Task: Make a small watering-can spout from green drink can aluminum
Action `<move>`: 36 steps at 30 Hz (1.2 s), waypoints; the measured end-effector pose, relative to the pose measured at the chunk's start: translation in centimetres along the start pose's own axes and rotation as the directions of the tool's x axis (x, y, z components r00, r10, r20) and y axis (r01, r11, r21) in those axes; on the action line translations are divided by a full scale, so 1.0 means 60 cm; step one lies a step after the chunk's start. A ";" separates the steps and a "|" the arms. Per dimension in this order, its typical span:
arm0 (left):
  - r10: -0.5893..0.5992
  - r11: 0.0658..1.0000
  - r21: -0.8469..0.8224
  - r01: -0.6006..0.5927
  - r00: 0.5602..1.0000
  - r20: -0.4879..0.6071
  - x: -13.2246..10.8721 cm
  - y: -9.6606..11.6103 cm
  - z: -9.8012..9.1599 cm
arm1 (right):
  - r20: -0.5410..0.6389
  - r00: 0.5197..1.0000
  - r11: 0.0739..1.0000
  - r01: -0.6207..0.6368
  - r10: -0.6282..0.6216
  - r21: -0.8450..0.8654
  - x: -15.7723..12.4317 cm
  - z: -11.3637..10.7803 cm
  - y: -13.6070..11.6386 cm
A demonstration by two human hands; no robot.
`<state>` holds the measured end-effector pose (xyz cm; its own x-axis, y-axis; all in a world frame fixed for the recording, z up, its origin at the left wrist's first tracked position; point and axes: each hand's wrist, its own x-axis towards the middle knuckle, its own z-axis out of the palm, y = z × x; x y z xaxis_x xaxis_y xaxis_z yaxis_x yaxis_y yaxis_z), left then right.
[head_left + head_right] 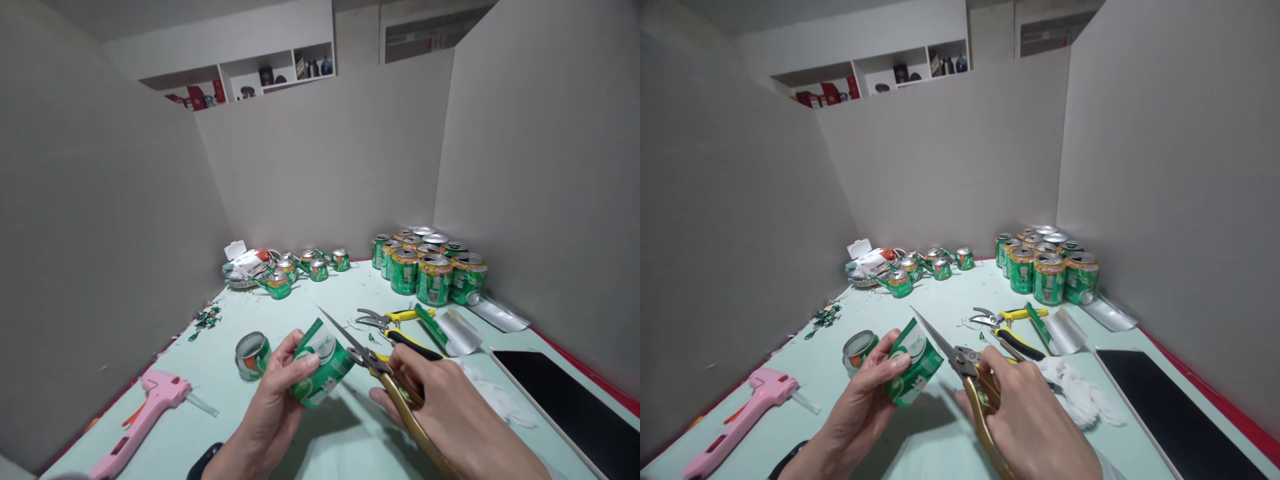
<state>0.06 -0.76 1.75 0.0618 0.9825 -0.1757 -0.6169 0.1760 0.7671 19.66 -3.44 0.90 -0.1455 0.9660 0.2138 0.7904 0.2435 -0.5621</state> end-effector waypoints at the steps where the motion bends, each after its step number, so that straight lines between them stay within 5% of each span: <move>1: 0.010 1.000 0.003 -0.009 1.000 -0.010 -0.001 0.004 0.001 | -0.004 0.999 0.999 -0.036 0.036 -0.016 0.002 -0.004 0.001; 7: 0.133 0.991 0.006 -0.136 0.959 -0.249 0.010 0.038 -0.002 | 0.049 0.995 0.983 -0.083 0.092 -0.165 0.011 -0.011 0.006; 11: 0.138 0.989 0.090 -0.120 0.963 -0.231 0.012 0.040 0.000 | 0.146 0.987 0.975 -0.032 0.065 -0.220 0.001 0.012 0.005; 18: 0.073 0.968 0.250 -0.036 0.988 -0.140 0.013 0.025 -0.002 | 0.082 0.995 0.999 -0.052 0.051 0.015 -0.009 0.020 0.003; 20: 0.066 0.964 0.263 -0.029 0.989 -0.135 0.015 0.024 -0.003 | 0.028 0.999 0.976 -0.037 0.032 0.216 -0.005 0.003 -0.004; 22: 0.056 0.959 0.281 -0.019 0.990 -0.127 0.018 0.022 -0.004 | 0.065 0.998 0.832 -0.030 -0.007 0.554 -0.002 -0.014 -0.011; 24: 0.040 0.951 0.309 -0.001 0.992 -0.119 0.019 0.019 -0.004 | 0.166 0.982 0.564 -0.088 -0.088 0.821 -0.002 -0.027 -0.015; 27: 0.011 0.934 0.356 0.024 0.995 -0.096 0.020 0.015 -0.004 | 0.227 0.952 0.275 -0.166 -0.207 0.947 -0.008 -0.036 -0.015; 30: -0.027 0.920 0.389 0.050 0.998 -0.064 0.017 0.011 0.000 | 0.220 0.942 0.164 -0.182 -0.253 0.970 -0.016 -0.038 -0.012; 36: -0.064 0.920 0.379 0.097 0.993 -0.098 0.013 0.006 0.008 | 0.241 0.929 0.089 -0.225 -0.280 0.970 -0.024 -0.041 -0.018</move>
<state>0.25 0.09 2.18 0.0241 0.9584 -0.2842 -0.2641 0.2803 0.9229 20.46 -5.31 3.16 -0.4997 0.8507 0.1631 -0.4742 -0.1111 -0.8734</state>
